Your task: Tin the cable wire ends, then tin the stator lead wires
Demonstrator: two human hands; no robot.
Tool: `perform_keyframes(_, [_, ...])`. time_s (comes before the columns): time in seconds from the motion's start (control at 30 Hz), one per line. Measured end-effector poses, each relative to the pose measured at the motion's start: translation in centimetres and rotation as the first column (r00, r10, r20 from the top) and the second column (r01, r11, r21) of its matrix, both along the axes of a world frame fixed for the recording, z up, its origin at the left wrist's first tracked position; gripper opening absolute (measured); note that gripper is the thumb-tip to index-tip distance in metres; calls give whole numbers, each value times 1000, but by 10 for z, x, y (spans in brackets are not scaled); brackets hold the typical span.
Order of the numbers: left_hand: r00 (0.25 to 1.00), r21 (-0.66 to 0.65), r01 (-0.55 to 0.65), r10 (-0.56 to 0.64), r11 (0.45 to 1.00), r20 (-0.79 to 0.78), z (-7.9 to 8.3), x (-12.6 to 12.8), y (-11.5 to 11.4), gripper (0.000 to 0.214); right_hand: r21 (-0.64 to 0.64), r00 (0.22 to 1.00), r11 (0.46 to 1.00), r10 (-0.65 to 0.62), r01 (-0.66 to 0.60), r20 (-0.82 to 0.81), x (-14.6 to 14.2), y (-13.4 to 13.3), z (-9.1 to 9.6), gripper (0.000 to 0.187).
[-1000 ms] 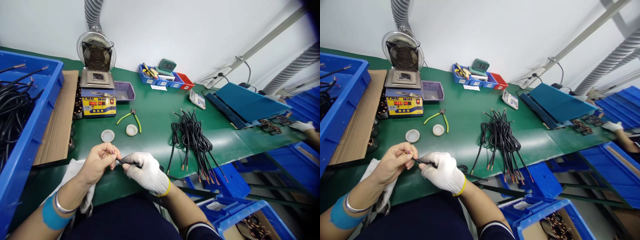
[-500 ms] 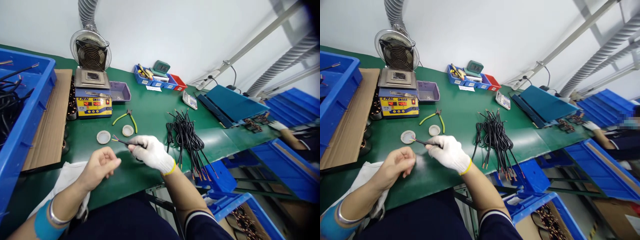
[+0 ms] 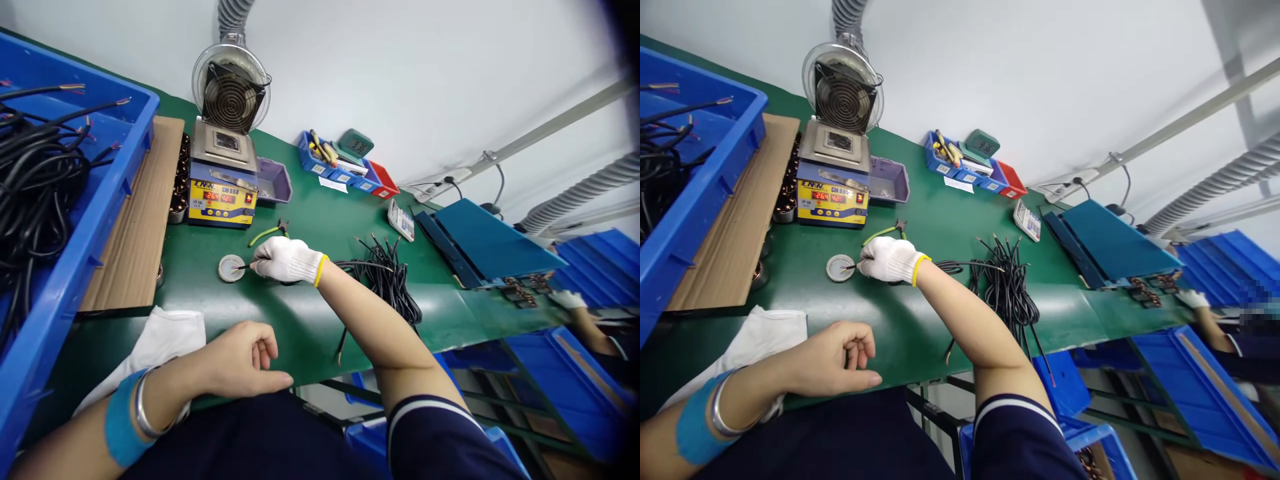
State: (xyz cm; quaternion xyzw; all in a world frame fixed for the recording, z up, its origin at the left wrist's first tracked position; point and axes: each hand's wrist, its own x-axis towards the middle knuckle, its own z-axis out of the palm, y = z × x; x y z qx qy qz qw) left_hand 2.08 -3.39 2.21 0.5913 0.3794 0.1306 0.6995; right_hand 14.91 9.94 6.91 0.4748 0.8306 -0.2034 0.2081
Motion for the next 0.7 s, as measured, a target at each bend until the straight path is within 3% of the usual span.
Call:
perform_keyframes(0.3, [1000, 33, 22, -21, 999, -18, 0, 0, -2, 29, 82, 984, 992, 81, -95, 159, -14, 6, -2, 31])
perform_keyframes(0.43, [999, 40, 29, -28, 999, -17, 0, -1, -2, 29, 111, 982, 985, 117, -134, 147, -19, 5, 7, 30])
perform_keyframes(0.57, [1000, 24, 23, -22, 999, -7, 0, -1, -4, 27, 162, 991, 984, 56, -76, 123, -21, 17, 43, 31])
perform_keyframes(0.7, [1000, -4, 13, -13, 1000, 0, 2, -1, -6, 27, 384, 997, 922, 20, -46, 71, -35, 59, 92, 31])
